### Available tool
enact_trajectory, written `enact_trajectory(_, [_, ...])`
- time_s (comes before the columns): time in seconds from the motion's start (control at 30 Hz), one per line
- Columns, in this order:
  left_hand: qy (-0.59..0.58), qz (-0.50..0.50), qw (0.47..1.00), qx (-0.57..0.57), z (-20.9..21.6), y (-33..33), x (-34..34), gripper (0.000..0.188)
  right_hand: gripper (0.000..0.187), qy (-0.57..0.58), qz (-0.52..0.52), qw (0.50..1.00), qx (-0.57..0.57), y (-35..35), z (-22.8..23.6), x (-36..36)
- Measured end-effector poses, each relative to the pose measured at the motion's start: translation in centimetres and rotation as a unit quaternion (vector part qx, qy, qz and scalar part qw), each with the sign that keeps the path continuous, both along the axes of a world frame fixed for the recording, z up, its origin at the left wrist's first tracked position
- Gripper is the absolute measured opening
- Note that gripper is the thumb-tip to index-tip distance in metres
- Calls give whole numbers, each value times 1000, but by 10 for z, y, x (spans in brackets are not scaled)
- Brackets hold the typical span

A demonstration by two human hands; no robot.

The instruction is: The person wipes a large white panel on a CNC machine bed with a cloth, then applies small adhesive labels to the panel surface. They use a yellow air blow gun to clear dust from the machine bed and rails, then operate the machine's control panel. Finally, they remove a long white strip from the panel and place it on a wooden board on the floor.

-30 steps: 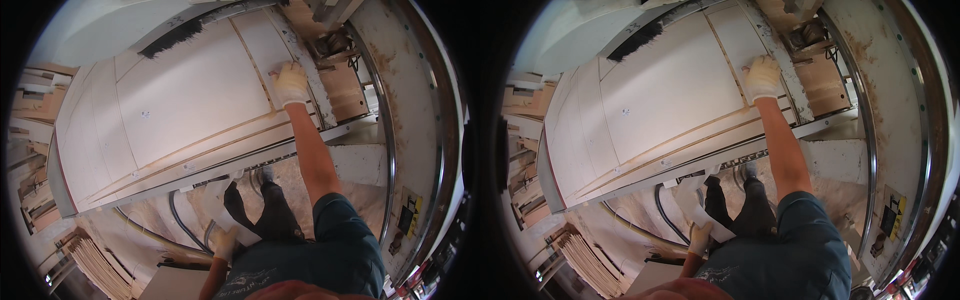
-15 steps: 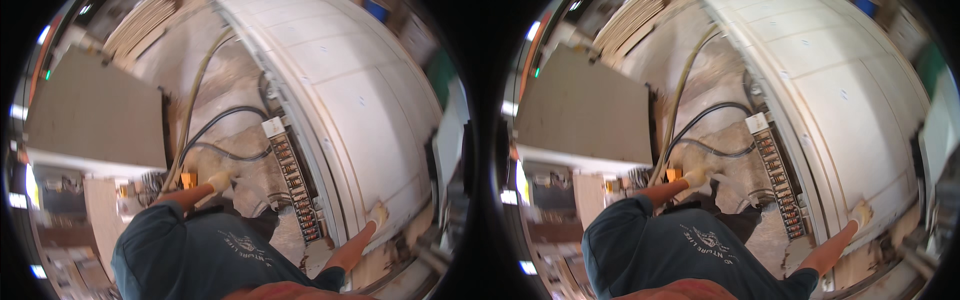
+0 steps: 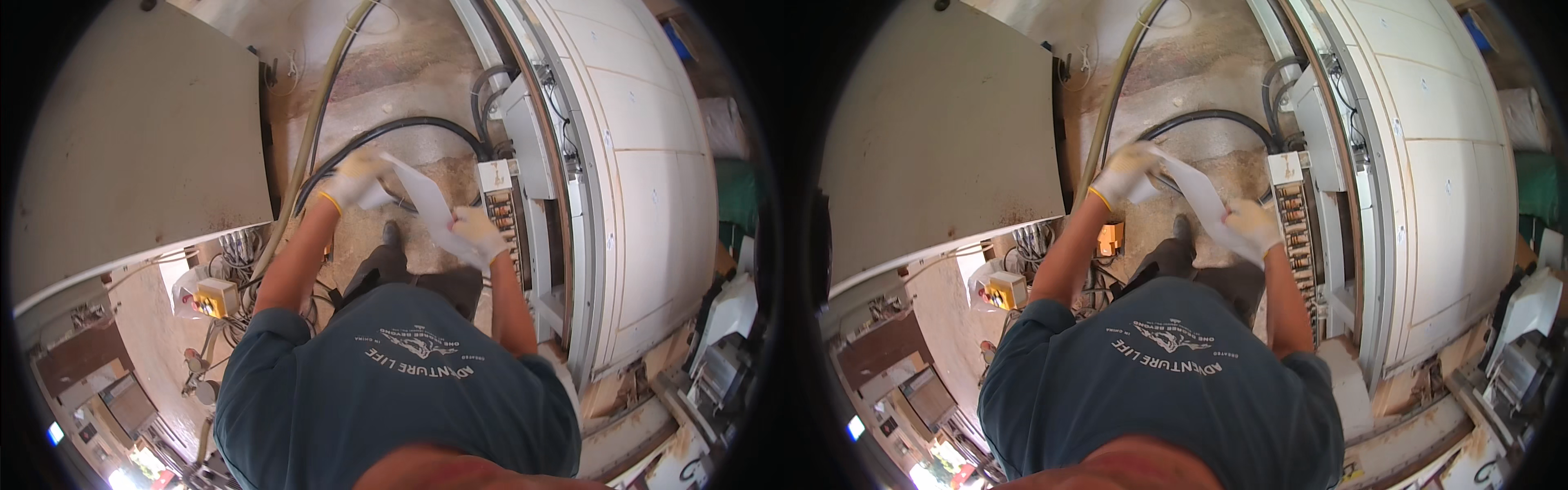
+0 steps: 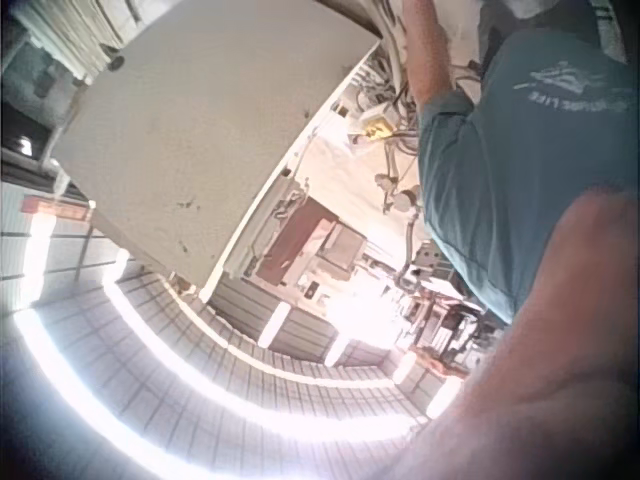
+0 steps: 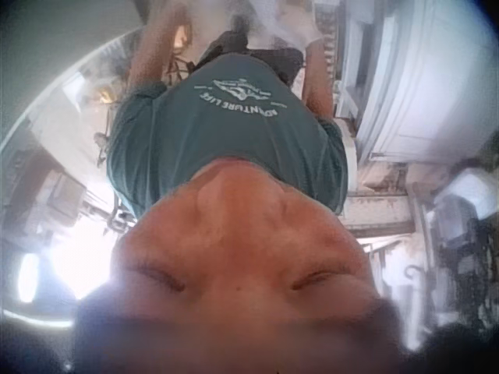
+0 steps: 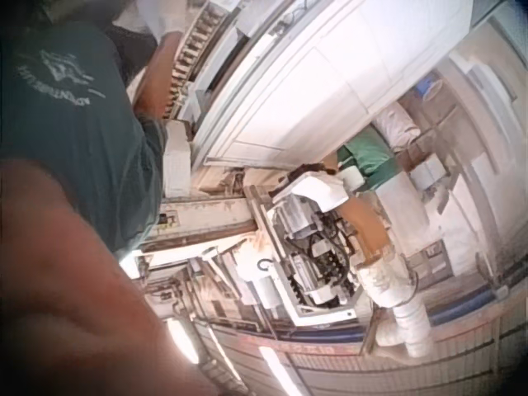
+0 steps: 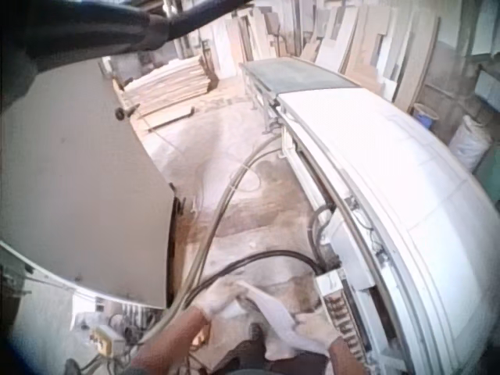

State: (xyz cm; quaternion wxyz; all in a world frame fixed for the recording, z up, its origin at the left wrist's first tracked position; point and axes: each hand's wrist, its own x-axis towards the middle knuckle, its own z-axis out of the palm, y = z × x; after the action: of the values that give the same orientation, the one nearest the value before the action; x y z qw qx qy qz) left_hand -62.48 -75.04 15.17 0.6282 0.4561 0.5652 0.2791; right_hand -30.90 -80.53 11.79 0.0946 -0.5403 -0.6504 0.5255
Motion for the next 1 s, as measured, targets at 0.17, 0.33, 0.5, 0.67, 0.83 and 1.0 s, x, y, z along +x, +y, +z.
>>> enact_trajectory(0.17, [-16,65,996,-51,7,118,-105,12,10,73,-115,991,11,113,29,-52])
enact_trajectory(0.33, [-140,164,970,-109,-27,227,-129,8,21,458,-409,775,-151,252,13,-110])
enact_trajectory(0.5, [-180,74,980,-49,-19,311,-124,24,34,512,-411,747,-105,405,-16,-240])
enact_trajectory(0.67, [-269,125,952,-69,-3,396,-178,36,48,397,-126,895,-162,515,32,-335])
enact_trajectory(0.83, [223,134,965,15,21,562,-407,37,55,316,-99,933,-138,613,-7,-314])
enact_trajectory(1.0, [405,432,786,176,149,813,-756,41,35,83,-337,930,-121,610,-98,-194])
